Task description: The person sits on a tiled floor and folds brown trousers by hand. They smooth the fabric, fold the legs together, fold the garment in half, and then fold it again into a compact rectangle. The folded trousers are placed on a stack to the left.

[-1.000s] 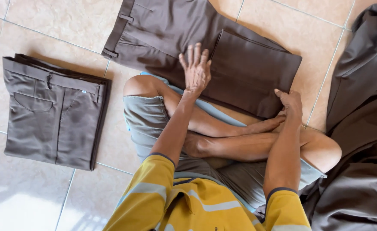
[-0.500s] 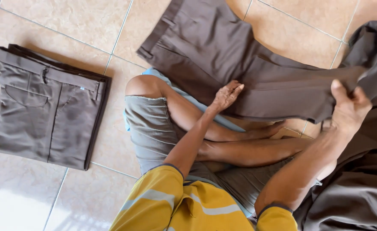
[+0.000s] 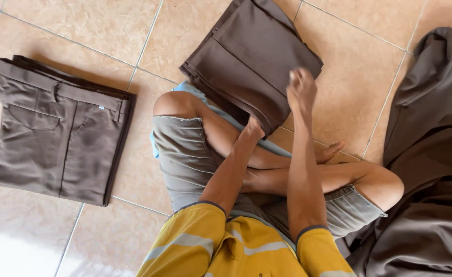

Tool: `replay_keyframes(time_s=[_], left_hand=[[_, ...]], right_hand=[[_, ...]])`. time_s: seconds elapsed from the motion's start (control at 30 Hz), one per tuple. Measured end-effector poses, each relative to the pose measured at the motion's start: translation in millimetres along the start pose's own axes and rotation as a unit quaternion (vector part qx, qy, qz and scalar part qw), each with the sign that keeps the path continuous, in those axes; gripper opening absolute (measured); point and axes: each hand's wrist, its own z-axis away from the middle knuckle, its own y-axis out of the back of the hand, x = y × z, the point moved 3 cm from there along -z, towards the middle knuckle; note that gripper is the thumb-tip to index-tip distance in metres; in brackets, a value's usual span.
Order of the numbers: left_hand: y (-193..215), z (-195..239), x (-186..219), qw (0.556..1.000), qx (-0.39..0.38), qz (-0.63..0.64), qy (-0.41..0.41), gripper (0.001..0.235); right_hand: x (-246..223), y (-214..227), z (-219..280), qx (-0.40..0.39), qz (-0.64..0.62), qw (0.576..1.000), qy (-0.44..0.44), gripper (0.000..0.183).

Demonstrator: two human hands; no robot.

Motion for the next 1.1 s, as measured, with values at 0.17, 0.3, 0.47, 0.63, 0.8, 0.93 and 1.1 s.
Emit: replay_keyframes(time_s=[0.17, 0.3, 0.47, 0.63, 0.8, 0.93, 1.1], left_hand=[[-17.2, 29.8, -1.2, 0.998, 0.057, -0.01, 0.006, 0.1], [-5.6, 28.5, -5.5, 0.996, 0.09, -0.027, 0.002, 0.108], [0.0, 46.8, 18.1, 0.969, 0.171, 0.148, -0.102, 0.124], [73.7, -35.6, -23.0, 0.949, 0.133, -0.262, -0.113, 0.073], [37.8, -2.1, 34.4, 0.752, -0.027, -0.638, -0.162, 0.007], [33.5, -14.1, 115.3, 0.384, 0.332, -0.714, -0.483, 0.05], [69.4, -56.8, 149.3, 0.548, 0.305, -0.673, -0.393, 0.025]], right_hand=[[135.3, -44.3, 128.2, -0.071, -0.011, 0.889, -0.453, 0.069], [152.7, -70.9, 131.0, -0.012, -0.096, 0.884, -0.457, 0.058], [161.1, -90.0, 132.0, 0.04, -0.191, 0.878, -0.437, 0.063], [158.8, -54.7, 126.7, 0.144, -0.17, 0.862, -0.456, 0.055], [198.5, -29.2, 149.6, 0.065, -0.195, 0.798, -0.567, 0.095], [188.4, -31.7, 148.0, 0.165, -0.303, 0.772, -0.533, 0.069], [321.1, -102.7, 200.1, 0.204, -0.301, 0.762, -0.536, 0.05]])
